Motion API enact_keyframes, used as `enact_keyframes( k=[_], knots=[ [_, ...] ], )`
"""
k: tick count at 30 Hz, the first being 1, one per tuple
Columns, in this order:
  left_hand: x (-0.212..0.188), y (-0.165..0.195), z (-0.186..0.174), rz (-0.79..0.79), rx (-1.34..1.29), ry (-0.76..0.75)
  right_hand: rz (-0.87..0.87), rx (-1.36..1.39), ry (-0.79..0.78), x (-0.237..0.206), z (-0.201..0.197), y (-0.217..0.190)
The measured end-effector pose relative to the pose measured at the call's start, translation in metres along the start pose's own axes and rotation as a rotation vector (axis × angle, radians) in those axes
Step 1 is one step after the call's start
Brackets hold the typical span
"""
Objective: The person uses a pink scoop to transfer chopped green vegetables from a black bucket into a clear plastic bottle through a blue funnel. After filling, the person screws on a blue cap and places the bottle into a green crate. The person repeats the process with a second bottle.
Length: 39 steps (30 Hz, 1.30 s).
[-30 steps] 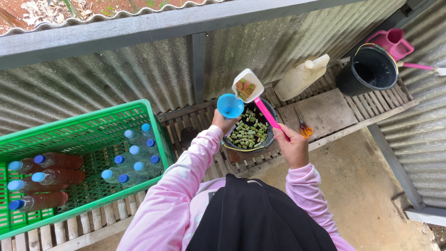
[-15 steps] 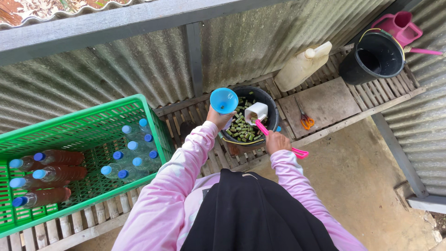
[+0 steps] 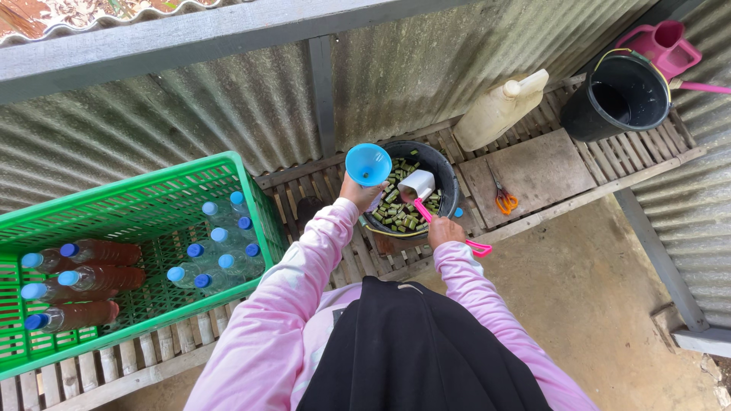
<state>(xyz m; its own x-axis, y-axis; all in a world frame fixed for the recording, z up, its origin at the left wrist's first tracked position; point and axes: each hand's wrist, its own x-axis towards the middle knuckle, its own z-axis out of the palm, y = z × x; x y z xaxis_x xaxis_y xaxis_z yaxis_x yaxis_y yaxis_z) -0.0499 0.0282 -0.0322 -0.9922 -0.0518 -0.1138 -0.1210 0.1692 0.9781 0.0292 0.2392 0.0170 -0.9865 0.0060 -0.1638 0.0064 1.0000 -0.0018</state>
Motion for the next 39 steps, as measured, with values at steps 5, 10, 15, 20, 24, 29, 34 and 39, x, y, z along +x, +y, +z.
enact_keyframes(
  k=[5,10,15,20,24,29,34,39],
  knots=[
    [0.000,-0.001,-0.002,-0.003,-0.031,-0.011,0.088,0.162,0.026,-0.004,-0.003,0.011],
    [-0.002,0.002,-0.002,0.015,-0.024,0.023,0.196,0.425,0.077,-0.010,-0.010,0.034],
    [-0.004,0.004,-0.003,0.021,0.062,0.024,0.221,0.786,0.097,-0.025,-0.029,0.054],
    [-0.004,0.008,-0.004,0.065,0.034,0.026,0.204,0.888,0.161,-0.048,-0.072,0.055],
    [-0.007,0.014,-0.006,0.073,0.061,-0.036,0.101,0.877,0.288,-0.064,-0.108,0.041],
    [-0.010,0.023,-0.007,0.136,0.088,-0.043,-0.031,0.789,0.403,-0.077,-0.138,0.020],
    [-0.010,0.023,-0.003,0.125,0.071,-0.011,-0.092,0.660,0.480,-0.082,-0.153,0.004],
    [-0.009,0.018,-0.004,0.105,0.029,-0.034,-0.114,0.565,0.475,-0.086,-0.159,-0.005]
  ],
)
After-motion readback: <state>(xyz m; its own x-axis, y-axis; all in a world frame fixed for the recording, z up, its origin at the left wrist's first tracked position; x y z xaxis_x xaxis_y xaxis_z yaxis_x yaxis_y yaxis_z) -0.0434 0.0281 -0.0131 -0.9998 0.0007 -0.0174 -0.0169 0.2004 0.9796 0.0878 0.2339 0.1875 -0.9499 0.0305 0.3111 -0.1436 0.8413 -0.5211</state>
